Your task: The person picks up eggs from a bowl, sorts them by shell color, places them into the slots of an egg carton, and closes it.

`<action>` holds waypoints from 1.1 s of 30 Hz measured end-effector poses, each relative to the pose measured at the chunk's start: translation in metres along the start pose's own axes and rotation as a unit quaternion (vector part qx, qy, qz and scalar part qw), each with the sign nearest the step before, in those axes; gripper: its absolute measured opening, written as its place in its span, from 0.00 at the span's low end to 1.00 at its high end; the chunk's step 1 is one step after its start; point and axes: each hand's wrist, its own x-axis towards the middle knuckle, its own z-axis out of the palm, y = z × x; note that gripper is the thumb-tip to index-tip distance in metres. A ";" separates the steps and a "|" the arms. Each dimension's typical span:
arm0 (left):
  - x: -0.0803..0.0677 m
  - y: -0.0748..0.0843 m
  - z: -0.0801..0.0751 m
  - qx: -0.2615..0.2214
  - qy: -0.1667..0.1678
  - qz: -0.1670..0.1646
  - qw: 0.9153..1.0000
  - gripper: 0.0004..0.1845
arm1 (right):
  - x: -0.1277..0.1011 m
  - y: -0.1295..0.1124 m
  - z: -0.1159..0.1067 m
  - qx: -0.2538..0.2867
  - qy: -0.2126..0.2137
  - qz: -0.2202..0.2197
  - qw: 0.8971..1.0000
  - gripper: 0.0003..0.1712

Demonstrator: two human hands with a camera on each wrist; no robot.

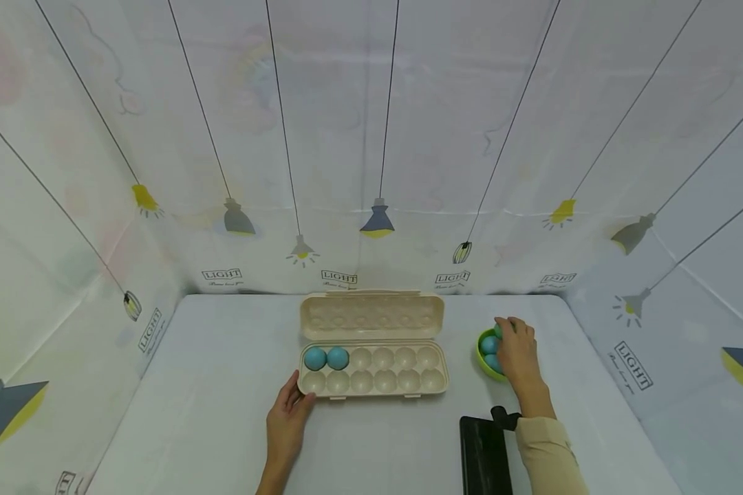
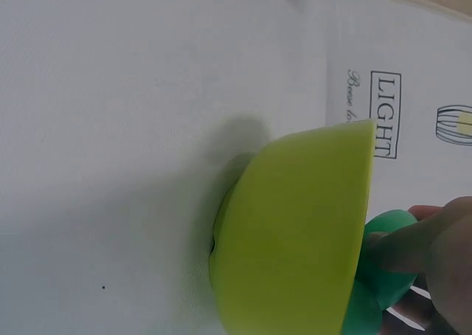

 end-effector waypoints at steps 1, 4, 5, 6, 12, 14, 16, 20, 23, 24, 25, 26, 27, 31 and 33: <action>0.000 0.000 0.000 -0.001 0.001 -0.001 1.000 0.35 | 0.000 0.001 0.001 -0.003 0.003 -0.002 1.000 0.26; 0.001 -0.001 0.001 -0.004 0.003 0.002 1.000 0.35 | 0.001 0.002 0.002 -0.008 0.012 -0.004 1.000 0.26; 0.001 0.000 0.001 -0.006 0.003 0.006 1.000 0.35 | 0.001 0.002 0.003 -0.008 0.015 -0.004 1.000 0.26; 0.002 0.000 0.001 -0.007 0.003 0.009 1.000 0.35 | 0.002 0.002 0.003 -0.008 0.018 -0.006 1.000 0.26; 0.002 0.002 0.000 -0.003 -0.001 0.020 1.000 0.34 | 0.002 0.002 0.004 -0.001 0.026 -0.005 1.000 0.25; 0.003 0.001 -0.001 -0.005 -0.004 0.017 1.000 0.34 | 0.002 0.002 0.003 0.001 0.025 -0.004 1.000 0.25; 0.003 0.000 -0.001 -0.008 -0.006 0.016 1.000 0.33 | 0.001 0.001 0.003 0.003 0.027 -0.004 1.000 0.26; 0.003 -0.001 -0.003 -0.002 -0.010 0.008 1.000 0.32 | 0.000 -0.002 0.002 0.006 0.040 -0.007 0.999 0.27; 0.003 0.000 -0.004 0.004 -0.016 -0.001 1.000 0.32 | -0.001 -0.008 0.000 0.010 0.059 -0.015 0.998 0.29; 0.003 0.000 -0.004 0.005 -0.018 -0.001 1.000 0.32 | -0.001 -0.011 -0.001 0.013 0.066 -0.019 0.998 0.30; 0.003 0.001 -0.004 0.006 -0.020 -0.003 1.000 0.32 | -0.001 -0.015 -0.003 0.017 0.073 -0.023 0.997 0.30; 0.003 0.000 -0.004 0.006 -0.020 -0.003 1.000 0.32 | -0.002 -0.019 -0.005 0.020 0.080 -0.026 0.996 0.31; 0.003 0.001 -0.004 0.008 -0.020 -0.001 1.000 0.32 | -0.003 -0.024 -0.007 0.026 0.086 -0.029 0.996 0.31; 0.003 0.001 -0.004 0.014 -0.020 0.004 1.000 0.31 | -0.008 -0.045 -0.014 0.044 0.084 -0.023 0.995 0.32; 0.002 0.001 -0.005 0.015 -0.020 0.005 1.000 0.31 | -0.010 -0.056 -0.016 0.059 0.075 -0.016 0.995 0.32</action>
